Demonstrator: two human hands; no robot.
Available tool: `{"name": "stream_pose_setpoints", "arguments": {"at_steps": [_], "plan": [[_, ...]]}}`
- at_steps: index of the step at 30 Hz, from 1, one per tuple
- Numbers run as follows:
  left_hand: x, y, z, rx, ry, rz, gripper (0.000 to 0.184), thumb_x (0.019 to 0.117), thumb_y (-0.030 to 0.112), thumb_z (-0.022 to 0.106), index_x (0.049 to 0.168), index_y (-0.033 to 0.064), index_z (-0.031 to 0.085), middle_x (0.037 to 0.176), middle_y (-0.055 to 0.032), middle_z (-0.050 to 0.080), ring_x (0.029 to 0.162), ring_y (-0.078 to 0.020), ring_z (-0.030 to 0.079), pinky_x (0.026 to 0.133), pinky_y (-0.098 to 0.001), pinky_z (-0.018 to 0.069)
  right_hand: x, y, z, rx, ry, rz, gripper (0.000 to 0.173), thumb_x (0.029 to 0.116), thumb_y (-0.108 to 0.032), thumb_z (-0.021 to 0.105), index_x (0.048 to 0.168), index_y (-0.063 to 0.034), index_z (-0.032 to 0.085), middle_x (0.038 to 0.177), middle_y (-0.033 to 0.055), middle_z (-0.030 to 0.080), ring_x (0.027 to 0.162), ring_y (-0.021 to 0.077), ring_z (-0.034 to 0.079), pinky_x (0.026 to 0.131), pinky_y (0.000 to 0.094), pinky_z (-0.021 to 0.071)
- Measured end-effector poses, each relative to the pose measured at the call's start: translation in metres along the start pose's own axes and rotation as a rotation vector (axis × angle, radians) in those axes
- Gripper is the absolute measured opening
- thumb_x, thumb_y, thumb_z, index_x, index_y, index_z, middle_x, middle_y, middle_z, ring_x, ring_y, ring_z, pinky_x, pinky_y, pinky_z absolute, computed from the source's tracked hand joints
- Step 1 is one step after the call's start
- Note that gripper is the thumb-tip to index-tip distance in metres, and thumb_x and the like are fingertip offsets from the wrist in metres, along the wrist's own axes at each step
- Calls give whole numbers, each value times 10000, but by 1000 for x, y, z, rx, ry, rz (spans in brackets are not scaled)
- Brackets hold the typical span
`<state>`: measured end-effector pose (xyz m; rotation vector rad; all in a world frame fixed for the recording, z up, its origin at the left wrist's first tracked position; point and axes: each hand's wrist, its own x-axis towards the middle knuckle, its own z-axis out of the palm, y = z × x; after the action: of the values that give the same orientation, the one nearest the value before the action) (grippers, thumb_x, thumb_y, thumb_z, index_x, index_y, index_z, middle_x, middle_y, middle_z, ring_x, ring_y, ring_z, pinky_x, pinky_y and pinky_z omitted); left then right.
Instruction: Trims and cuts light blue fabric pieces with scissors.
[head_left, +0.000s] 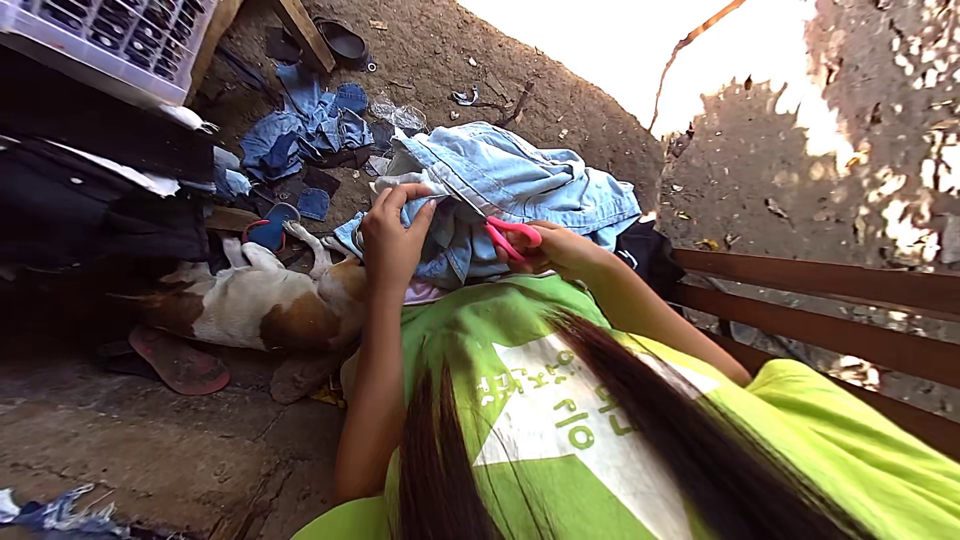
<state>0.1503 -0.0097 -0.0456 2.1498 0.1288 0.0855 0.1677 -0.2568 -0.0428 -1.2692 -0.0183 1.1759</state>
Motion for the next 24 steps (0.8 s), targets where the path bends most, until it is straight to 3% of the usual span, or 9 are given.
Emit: {"name": "stream_pose_setpoints", "arguments": {"at_steps": [3,6,9,12,14,17,21,24], "plan": [[21,4,-6,220,-112,30,237,1011,192,640,1128,11,740,1066,-232,645,972,-382,641,840,-536,498,1,-8,-2,60,20,-23,400,1045,-400,385,828,-164,624,587,-121,544,428,-72,362,397,117,263],[37,3,-2,266,-183,25,261,1047,167,570,1142,-32,711,1177,-268,643,1132,-454,591,965,-605,428,5,-11,-1,175,19,-69,456,1080,-415,296,857,-149,592,601,-105,535,428,-72,351,395,104,248],[47,5,6,174,-221,-40,325,1099,176,448,1161,-81,636,1064,-271,680,1025,-423,662,912,-606,470,12,-10,-2,262,-40,-107,510,1082,-473,268,868,-143,592,613,-102,523,436,-67,349,402,106,244],[51,3,7,57,-239,-100,357,1114,216,389,1150,-68,603,929,-236,635,895,-357,625,824,-552,463,13,-8,1,221,-22,-92,493,1074,-479,284,861,-150,583,604,-99,518,421,-66,339,387,106,239],[52,0,5,49,-231,-58,323,1086,221,460,1135,-49,631,905,-217,652,859,-330,637,796,-534,477,12,0,2,188,-7,-90,500,1057,-543,348,876,-154,605,606,-92,518,416,-64,328,381,112,230],[48,-3,-1,110,-215,32,231,961,193,669,1056,-15,699,935,-195,708,875,-326,685,799,-539,516,16,9,1,157,-17,-76,502,1037,-571,390,859,-159,615,606,-86,504,410,-56,317,375,121,225],[41,-5,-6,182,-229,108,222,895,174,731,1023,-8,737,989,-196,722,923,-353,696,815,-571,515,21,13,6,66,35,-55,491,1053,-521,380,845,-155,633,583,-79,520,405,-41,320,377,142,223],[37,-4,-9,202,-230,100,202,881,142,735,1027,2,743,981,-192,718,910,-353,692,802,-571,515,26,4,15,-1,67,-34,454,1094,-390,312,872,-138,618,582,-96,520,423,-42,340,396,142,244]]}}
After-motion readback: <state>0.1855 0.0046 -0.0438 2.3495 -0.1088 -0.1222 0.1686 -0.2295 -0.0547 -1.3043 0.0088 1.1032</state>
